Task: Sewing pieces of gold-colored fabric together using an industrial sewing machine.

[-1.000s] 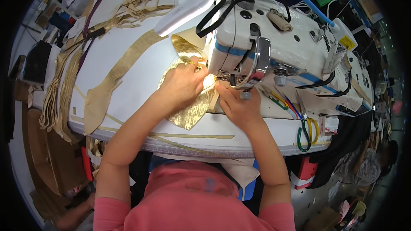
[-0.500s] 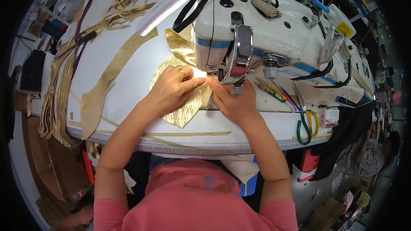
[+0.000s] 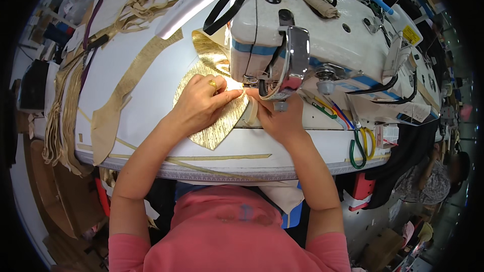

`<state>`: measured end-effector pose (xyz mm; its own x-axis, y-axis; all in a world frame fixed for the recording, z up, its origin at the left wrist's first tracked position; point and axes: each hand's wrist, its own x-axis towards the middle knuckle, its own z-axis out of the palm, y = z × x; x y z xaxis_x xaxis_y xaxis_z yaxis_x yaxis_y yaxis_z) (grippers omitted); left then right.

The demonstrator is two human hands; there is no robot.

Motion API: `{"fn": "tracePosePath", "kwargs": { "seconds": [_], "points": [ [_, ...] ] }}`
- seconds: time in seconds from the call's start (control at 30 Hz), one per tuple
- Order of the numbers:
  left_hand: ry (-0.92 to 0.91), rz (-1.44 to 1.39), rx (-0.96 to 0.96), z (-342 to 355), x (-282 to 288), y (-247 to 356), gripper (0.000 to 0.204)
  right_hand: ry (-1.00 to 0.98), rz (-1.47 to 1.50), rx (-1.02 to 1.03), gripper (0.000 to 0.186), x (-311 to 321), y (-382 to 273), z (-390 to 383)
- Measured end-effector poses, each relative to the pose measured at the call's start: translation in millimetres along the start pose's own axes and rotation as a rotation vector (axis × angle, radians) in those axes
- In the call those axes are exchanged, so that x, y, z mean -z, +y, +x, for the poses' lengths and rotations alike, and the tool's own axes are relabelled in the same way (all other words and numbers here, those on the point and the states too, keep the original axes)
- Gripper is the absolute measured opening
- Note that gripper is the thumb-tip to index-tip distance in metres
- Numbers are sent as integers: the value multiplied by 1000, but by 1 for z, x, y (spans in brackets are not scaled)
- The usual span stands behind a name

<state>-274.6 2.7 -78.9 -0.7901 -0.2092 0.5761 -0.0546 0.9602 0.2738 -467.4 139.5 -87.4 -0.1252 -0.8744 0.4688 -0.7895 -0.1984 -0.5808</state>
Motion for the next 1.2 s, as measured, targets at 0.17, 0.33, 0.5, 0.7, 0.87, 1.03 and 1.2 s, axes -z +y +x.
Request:
{"fn": "tracePosePath", "kwargs": {
  "seconds": [0.17, 0.33, 0.5, 0.7, 0.87, 1.03, 1.2],
  "points": [
    [-3, 32, 20, 1, 1, 2, 18, 48, -255, 265, 34, 2, -1, -2],
    [-19, 40, 27, 1, 2, 2, 17, 4, -219, 236, 36, 4, -5, 1],
    [-31, 42, 14, 0, 2, 0, 22, -26, -203, 214, 35, 5, -7, 0],
    [-56, 39, -14, 3, 4, 1, 31, -78, -252, 181, 36, 7, -7, -4],
    [-62, -9, -35, 1, 2, -3, 33, -86, -248, 152, 35, 5, -7, -6],
    [-97, -49, -54, 5, 4, -6, 35, -69, -270, 138, 37, 4, -5, -10],
    [-114, -266, -15, 6, 7, -15, 37, -85, -347, 152, 37, 4, -5, -10]
  ]
}}
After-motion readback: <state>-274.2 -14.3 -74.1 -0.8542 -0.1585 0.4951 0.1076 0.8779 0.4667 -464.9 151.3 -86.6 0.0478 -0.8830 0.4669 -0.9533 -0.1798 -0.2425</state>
